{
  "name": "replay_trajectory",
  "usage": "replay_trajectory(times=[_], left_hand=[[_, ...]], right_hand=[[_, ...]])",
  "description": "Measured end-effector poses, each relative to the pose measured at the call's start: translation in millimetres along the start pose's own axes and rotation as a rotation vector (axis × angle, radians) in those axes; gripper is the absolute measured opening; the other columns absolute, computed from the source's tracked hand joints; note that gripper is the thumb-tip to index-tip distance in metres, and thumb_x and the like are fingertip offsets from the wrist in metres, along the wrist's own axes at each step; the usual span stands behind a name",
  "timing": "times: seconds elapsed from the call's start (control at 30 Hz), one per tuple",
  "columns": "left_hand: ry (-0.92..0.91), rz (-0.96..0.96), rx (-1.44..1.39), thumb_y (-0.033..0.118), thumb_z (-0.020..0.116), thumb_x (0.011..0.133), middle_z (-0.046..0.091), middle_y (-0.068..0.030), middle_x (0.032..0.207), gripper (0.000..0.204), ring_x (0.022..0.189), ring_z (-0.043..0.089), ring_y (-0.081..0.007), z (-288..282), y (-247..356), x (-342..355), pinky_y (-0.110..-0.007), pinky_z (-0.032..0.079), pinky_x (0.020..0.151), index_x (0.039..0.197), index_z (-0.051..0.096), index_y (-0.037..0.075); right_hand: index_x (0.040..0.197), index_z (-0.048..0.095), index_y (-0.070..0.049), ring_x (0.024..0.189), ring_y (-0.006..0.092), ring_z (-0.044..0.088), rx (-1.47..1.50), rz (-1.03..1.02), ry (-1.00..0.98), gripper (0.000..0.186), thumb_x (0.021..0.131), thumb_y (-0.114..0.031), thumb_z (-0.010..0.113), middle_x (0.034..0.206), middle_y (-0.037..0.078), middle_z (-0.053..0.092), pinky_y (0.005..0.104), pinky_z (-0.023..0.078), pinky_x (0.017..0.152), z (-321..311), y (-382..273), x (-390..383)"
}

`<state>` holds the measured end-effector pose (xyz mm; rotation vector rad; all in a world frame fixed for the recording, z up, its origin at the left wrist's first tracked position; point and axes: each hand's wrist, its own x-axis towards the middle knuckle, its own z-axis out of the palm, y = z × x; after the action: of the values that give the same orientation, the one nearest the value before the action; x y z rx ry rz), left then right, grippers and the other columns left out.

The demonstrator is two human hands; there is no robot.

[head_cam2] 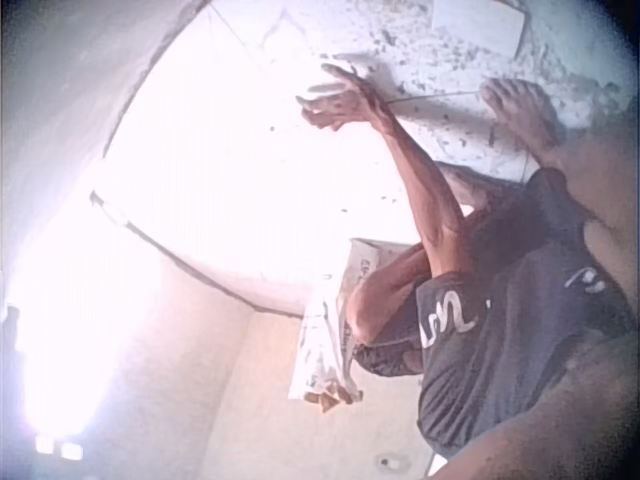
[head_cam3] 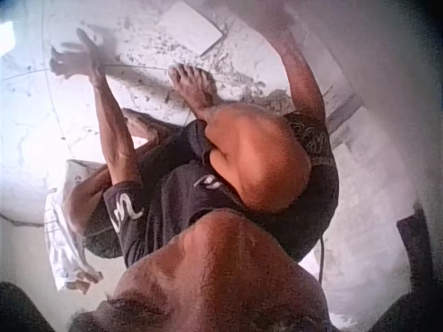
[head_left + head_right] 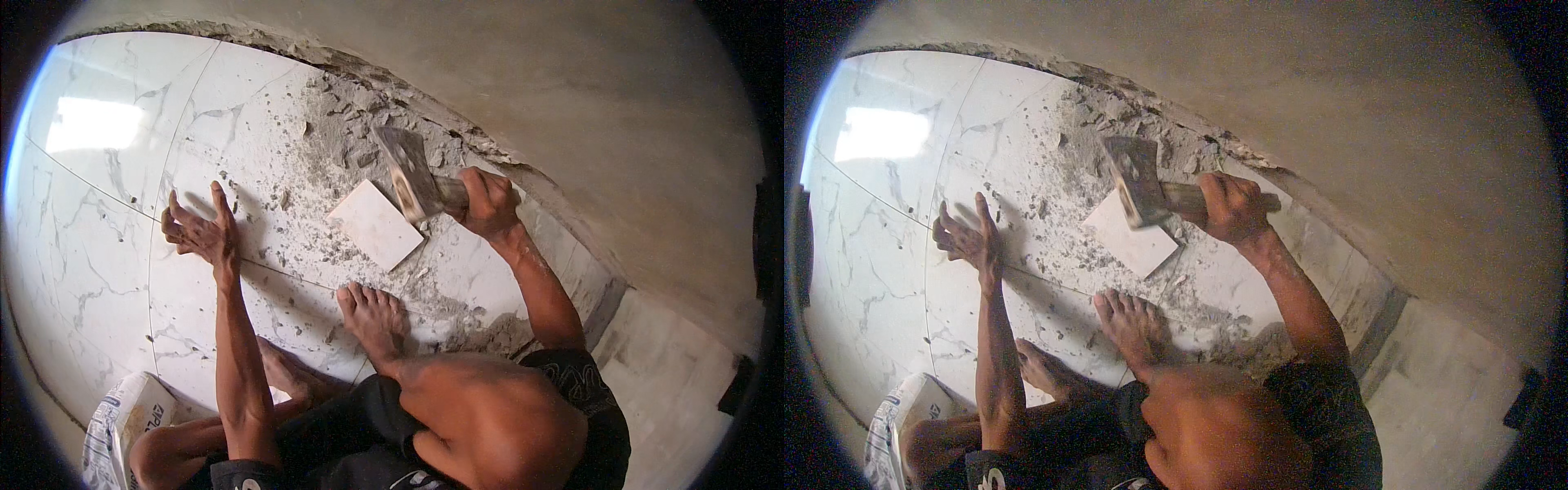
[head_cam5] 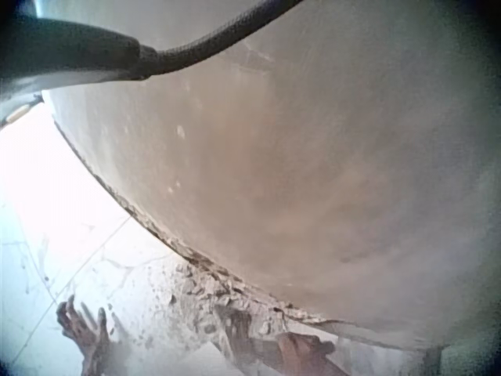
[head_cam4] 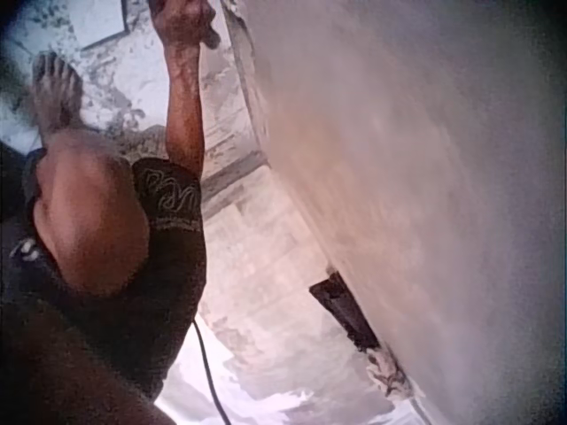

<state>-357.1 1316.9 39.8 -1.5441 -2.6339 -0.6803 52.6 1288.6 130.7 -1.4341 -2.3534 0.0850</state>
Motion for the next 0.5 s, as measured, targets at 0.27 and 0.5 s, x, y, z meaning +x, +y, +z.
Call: replay_trajectory(times=[0.27, 0.5], left_hand=[[0.005, -0.006, -0.038, 0.055, 0.068, 0.077, 0.031, -0.0147, 0.127, 0.079, 0.121, 0.029, -0.0338, -0.5, 0.5, 1.2, -0.057, 0.027, 0.092, 0.134, 0.041, 0.008], [0.021, -0.009, 0.01, 0.054, 0.069, 0.077, 0.032, -0.0145, 0.127, 0.079, 0.121, 0.03, -0.034, 2.4, 1.4, 4.0, -0.057, 0.027, 0.092, 0.135, 0.041, 0.008]], right_hand=[[0.084, 0.055, -0.001, 0.048, 0.0259, 0.06, -0.126, 0.149, -0.129, 0.042, 0.086, -0.042, 0.067, 0.057, 0.015, 0.057, 0.0376, 0.047, 0.042, 5.7, 1.7, -5.7], [0.089, 0.058, -0.002, 0.059, 0.0331, 0.065, -0.26, 0.353, -0.386, 0.042, 0.085, -0.044, 0.064, 0.068, 0.017, 0.063, 0.0418, 0.053, 0.051, 8.7, 27.0, 1.2]])
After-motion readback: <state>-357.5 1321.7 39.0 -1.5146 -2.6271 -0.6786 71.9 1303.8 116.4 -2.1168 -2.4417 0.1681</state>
